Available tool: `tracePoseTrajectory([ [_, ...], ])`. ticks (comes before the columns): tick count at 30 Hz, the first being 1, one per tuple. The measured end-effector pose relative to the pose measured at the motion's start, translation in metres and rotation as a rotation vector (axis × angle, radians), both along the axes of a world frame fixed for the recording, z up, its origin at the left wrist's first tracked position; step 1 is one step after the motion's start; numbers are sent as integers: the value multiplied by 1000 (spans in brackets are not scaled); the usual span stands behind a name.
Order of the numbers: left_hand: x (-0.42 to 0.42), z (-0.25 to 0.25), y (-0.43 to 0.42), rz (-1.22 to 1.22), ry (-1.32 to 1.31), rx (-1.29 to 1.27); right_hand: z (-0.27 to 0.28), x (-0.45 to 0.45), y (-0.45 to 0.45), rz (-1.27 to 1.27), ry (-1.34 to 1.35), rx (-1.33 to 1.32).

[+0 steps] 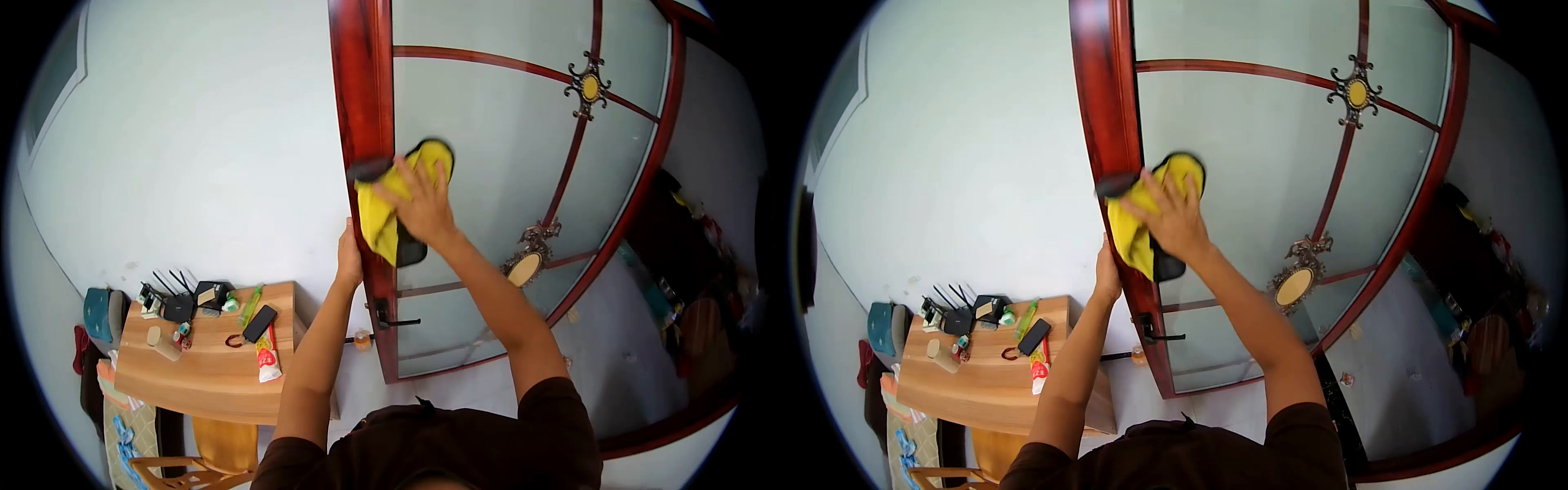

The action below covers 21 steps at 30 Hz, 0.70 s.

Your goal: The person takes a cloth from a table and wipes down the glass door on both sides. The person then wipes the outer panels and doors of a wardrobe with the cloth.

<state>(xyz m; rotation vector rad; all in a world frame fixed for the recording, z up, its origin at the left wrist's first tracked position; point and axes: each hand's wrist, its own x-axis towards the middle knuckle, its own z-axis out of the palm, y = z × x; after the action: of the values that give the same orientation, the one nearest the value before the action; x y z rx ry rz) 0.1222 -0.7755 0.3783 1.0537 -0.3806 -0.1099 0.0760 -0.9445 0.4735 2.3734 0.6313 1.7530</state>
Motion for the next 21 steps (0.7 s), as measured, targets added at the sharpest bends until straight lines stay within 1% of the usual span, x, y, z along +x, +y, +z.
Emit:
tracePoseTrajectory([
  [1,8,-8,-2,15,-28,-22,26,5,0,-26,-70,42],
  [3,14,-17,-7,147,-39,-28,79,18,-5,-72,-206,175],
  [5,9,-11,-9,184,5,-31,130,17,-9,-50,-269,305],
  [7,8,-12,-10,193,30,-40,164,22,-8,-3,-341,376],
  [8,8,-18,-10,195,20,-42,172,25,-6,-37,-362,371],
  [9,10,-25,-11,197,0,-48,171,28,-5,-60,-359,360],
  [11,18,-9,-14,203,-43,-50,169,34,-2,-100,-370,345],
  [13,10,-8,-12,213,-28,-24,150,30,2,-104,-297,322],
  [15,20,-19,-5,147,-73,58,117,30,6,-88,-239,305],
  [16,25,-20,-4,115,-99,93,99,28,5,-132,-209,274],
  [19,23,-12,-13,193,-138,5,39,27,-1,-142,-152,230],
  [20,25,-13,-10,145,-105,30,19,23,-3,-149,-114,201],
  [21,30,-18,-11,154,-109,29,-1,18,-4,-155,-76,177],
])
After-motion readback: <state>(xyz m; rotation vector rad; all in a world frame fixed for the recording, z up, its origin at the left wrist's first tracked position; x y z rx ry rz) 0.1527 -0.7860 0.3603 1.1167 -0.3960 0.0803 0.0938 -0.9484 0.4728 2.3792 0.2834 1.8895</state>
